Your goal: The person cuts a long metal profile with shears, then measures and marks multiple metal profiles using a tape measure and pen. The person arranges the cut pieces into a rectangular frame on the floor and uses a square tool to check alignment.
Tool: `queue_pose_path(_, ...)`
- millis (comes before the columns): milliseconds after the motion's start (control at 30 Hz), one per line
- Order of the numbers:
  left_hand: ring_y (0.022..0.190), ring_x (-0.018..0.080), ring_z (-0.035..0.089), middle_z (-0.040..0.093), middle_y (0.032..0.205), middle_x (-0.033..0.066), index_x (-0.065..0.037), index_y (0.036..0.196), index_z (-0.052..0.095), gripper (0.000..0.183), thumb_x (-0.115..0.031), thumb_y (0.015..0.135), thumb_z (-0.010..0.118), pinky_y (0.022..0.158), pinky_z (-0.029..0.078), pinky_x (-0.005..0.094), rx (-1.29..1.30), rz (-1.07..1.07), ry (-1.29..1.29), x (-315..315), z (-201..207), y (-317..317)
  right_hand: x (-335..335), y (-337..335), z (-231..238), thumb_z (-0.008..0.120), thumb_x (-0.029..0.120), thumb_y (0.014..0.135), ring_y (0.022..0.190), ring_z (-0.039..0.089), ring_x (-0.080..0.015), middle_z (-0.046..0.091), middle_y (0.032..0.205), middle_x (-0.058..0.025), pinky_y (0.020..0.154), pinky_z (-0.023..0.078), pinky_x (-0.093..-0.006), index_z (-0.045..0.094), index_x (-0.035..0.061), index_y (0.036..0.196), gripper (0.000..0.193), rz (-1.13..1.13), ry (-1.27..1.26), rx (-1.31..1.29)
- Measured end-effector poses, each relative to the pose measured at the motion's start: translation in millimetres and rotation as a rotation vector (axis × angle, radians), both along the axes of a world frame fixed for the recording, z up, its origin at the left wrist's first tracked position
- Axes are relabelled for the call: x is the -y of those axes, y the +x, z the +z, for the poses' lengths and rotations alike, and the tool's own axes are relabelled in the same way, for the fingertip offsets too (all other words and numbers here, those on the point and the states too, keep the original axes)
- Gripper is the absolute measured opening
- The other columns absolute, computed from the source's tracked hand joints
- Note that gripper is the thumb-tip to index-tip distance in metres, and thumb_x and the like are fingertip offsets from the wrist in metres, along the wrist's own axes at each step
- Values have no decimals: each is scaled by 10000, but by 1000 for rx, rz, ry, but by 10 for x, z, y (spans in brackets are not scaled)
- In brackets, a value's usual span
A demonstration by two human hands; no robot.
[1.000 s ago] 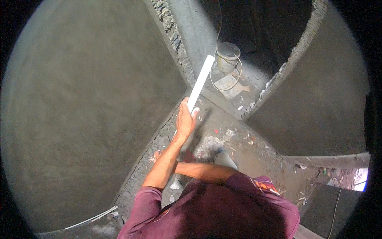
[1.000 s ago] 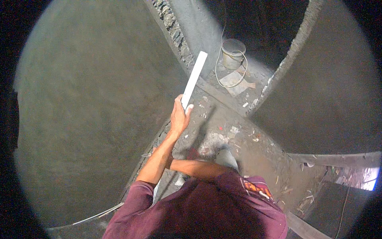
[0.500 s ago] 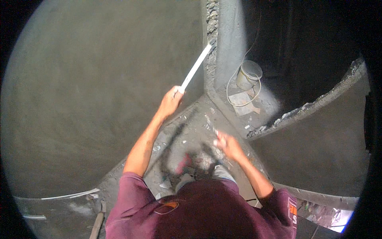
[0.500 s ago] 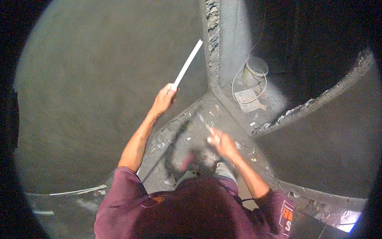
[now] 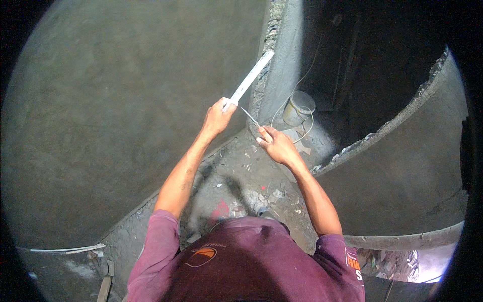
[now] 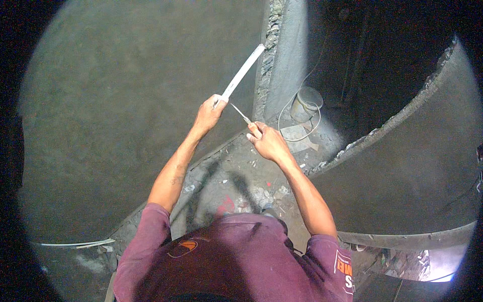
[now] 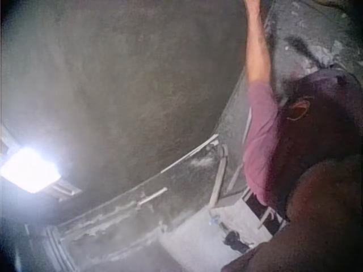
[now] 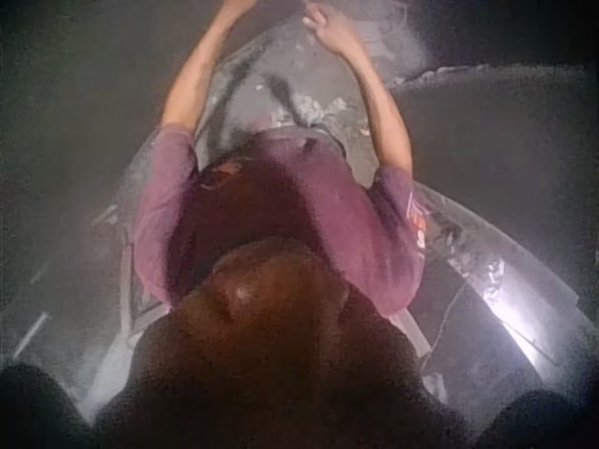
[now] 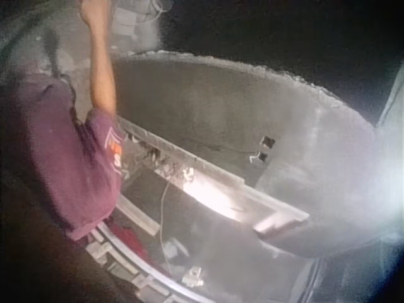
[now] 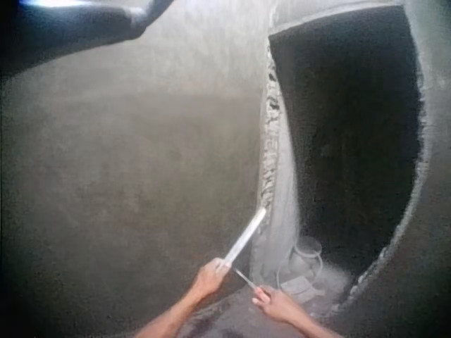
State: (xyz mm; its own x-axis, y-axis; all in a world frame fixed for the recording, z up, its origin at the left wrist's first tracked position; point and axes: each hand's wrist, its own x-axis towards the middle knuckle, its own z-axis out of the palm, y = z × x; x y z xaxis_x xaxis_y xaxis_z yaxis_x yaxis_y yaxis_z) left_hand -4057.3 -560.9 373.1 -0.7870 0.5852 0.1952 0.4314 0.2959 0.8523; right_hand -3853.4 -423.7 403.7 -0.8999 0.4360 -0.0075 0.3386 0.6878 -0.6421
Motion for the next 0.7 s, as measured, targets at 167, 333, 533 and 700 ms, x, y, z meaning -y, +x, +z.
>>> queue_pose_path(167, 802, 207, 677, 701, 872, 129, -50, 1111, 665, 403, -407, 930, 615, 713, 501, 371, 15, -119, 4, 136, -30, 20, 78, 66, 23, 641, 421, 920, 1126, 628, -418, 669, 1179, -236, 961, 490, -471, 588, 46, 1324, 553, 24, 18, 14)
queue_pose_path(333, 729, 150, 618, 673, 869, 48, -72, 1246, 625, 454, -414, 948, 631, 673, 491, 323, 59, -169, 18, 221, -2, 83, 57, 57, -86, 649, 423, 914, 1151, 621, -406, 658, 1209, -237, 977, 484, -461, 581, 41, 1334, 571, 18, 11, 6)
queue_pose_path(533, 890, 230, 657, 696, 978, 108, -95, 1254, 606, 459, -429, 942, 651, 787, 503, 381, -152, -80, 99, 265, -165, 61, 78, -24, -88, 644, 417, 920, 1146, 625, -405, 662, 1211, -228, 972, 486, -461, 590, 60, 1330, 547, 53, 34, 22)
queue_pose_path(700, 923, 243, 664, 690, 1005, 128, -98, 1205, 619, 413, -408, 935, 663, 815, 501, 382, -116, -70, -44, 278, -43, 176, 34, -8, -91, 644, 411, 917, 1116, 639, -407, 674, 1181, -224, 947, 495, -472, 598, 87, 1321, 520, 48, 6, 25)
